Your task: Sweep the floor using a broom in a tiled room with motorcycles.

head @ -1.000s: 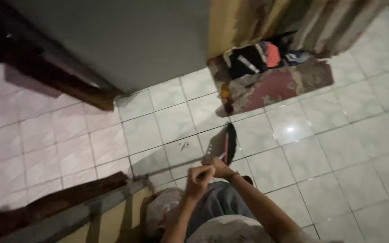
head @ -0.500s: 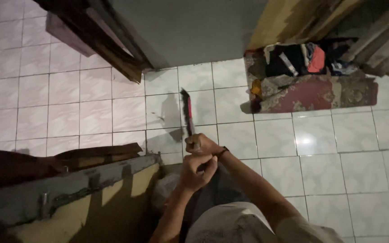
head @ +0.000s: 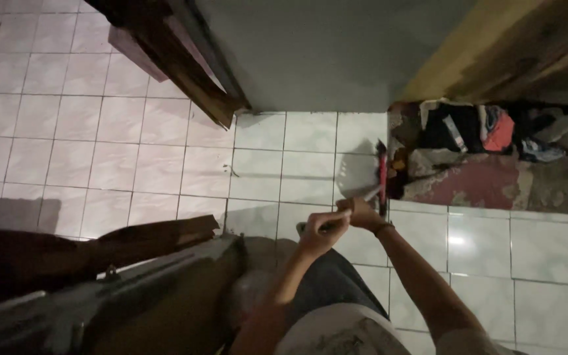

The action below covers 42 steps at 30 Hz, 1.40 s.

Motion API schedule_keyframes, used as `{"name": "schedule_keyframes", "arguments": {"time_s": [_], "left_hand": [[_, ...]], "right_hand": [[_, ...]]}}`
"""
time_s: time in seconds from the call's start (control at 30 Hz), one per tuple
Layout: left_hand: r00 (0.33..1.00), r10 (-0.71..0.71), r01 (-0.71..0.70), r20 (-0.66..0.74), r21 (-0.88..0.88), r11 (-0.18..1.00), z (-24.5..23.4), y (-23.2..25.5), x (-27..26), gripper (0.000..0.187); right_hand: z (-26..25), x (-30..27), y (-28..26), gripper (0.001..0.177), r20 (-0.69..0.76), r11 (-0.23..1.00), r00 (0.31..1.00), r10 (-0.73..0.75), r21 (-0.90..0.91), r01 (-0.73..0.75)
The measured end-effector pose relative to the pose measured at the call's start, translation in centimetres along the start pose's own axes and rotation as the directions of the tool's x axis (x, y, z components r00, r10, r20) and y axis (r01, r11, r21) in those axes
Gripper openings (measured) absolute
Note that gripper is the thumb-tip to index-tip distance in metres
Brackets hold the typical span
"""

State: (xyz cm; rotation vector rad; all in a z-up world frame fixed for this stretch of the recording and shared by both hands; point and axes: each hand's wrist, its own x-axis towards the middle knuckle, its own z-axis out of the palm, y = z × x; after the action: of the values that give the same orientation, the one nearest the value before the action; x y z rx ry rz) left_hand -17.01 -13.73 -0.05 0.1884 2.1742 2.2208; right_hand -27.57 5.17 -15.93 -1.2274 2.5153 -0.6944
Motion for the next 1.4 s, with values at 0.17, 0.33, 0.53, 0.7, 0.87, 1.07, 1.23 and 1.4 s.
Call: {"name": "schedule_keyframes", "arguments": {"time_s": [0.17,0.33,0.53,0.7,0.87,1.07,1.23,1.4], "left_hand": [[0.998,-0.035,0.039,-0.042,0.1,0.994,-2.7,-1.8,3.1,0.027],[0.991,-0.099,0.114,-0.09,0.172,0.979,-6.9,1.1,3.9,0.027],[0.964,-0.143,0.206,-0.222,0.293,0.934,-11.7,7.8,5.8,0.023],[0.998,0.006,0.017,-0.056,0.392,0.92,-11.4,10.7,8.7,0.024],[1.0,-0.007,-0.001,0.024,0.321,0.947,-11.3,15.1,11.7,0.027],[0.996,0.077,-0.082,0.043,0.126,0.989,-10.9,13.3,14.0,0.024],[0.998,-0.052,0.052,-0.021,-0.034,0.998,-9.2,4.0,14.5,0.023],[0.975,-0.191,0.171,-0.113,-0.167,0.971,-8.7,-0.4,15.0,0.027]], "right_hand": [[0.9,4.1,-0.4,0.034,-0.045,0.933,0.997,0.069,0.358,-0.049],[6.5,10.9,-1.3,0.032,-0.02,0.917,0.999,-0.028,0.396,0.034],[2.8,16.8,-6.1,0.039,-0.091,0.382,0.984,-0.151,0.913,0.143],[-2.8,19.5,-8.3,0.033,-0.08,0.112,0.983,-0.163,0.989,0.099],[-7.3,19.9,-7.6,0.029,-0.076,-0.153,0.984,-0.164,0.987,0.051],[-12.1,19.8,-4.7,0.024,-0.217,0.001,0.968,-0.125,0.976,0.219],[-3.0,16.1,7.8,0.031,0.115,-0.243,0.99,0.084,0.966,-0.091],[-2.3,16.1,7.5,0.017,-0.003,0.77,0.982,0.189,0.622,-0.146]]}}
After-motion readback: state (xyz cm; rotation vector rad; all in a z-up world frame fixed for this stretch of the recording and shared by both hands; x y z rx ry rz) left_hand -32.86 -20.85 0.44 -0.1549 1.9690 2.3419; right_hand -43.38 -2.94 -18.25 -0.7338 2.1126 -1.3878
